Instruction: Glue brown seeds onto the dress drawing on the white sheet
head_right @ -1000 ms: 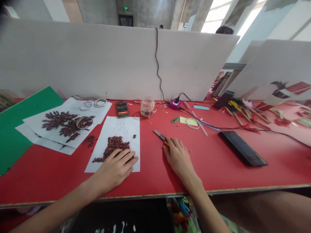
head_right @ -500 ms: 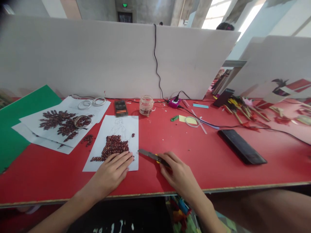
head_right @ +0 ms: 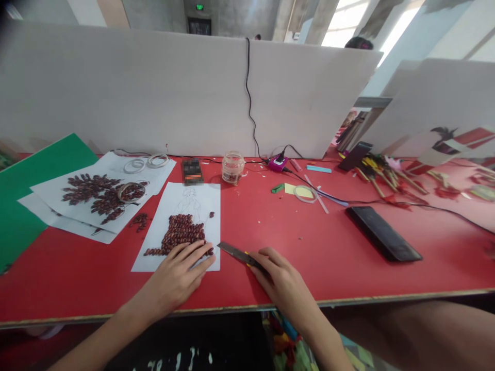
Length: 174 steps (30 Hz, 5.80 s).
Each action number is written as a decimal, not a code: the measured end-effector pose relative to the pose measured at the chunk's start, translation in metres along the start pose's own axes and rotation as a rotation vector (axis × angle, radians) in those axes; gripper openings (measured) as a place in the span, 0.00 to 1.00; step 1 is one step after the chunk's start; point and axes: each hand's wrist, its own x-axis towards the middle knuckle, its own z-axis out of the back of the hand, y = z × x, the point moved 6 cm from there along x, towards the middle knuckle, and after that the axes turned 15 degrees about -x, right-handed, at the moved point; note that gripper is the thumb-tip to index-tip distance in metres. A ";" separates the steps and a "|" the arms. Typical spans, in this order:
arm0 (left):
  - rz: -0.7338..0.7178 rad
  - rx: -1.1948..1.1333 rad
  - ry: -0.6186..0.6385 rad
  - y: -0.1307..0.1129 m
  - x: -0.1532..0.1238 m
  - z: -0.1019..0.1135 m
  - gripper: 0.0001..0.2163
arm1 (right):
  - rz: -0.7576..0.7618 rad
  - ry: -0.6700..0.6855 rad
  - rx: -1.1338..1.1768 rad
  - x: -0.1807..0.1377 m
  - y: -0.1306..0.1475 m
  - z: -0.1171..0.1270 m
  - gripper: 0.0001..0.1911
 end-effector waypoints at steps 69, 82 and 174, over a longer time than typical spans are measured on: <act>0.039 -0.051 -0.051 0.002 0.002 0.003 0.19 | 0.250 -0.119 -0.155 -0.005 0.007 0.003 0.15; 0.040 -0.031 -0.046 0.001 0.002 0.003 0.19 | 0.378 -0.056 -0.211 0.004 0.020 0.012 0.17; 0.024 0.177 0.544 -0.004 0.087 -0.007 0.12 | 0.003 0.098 0.070 0.000 0.023 0.010 0.22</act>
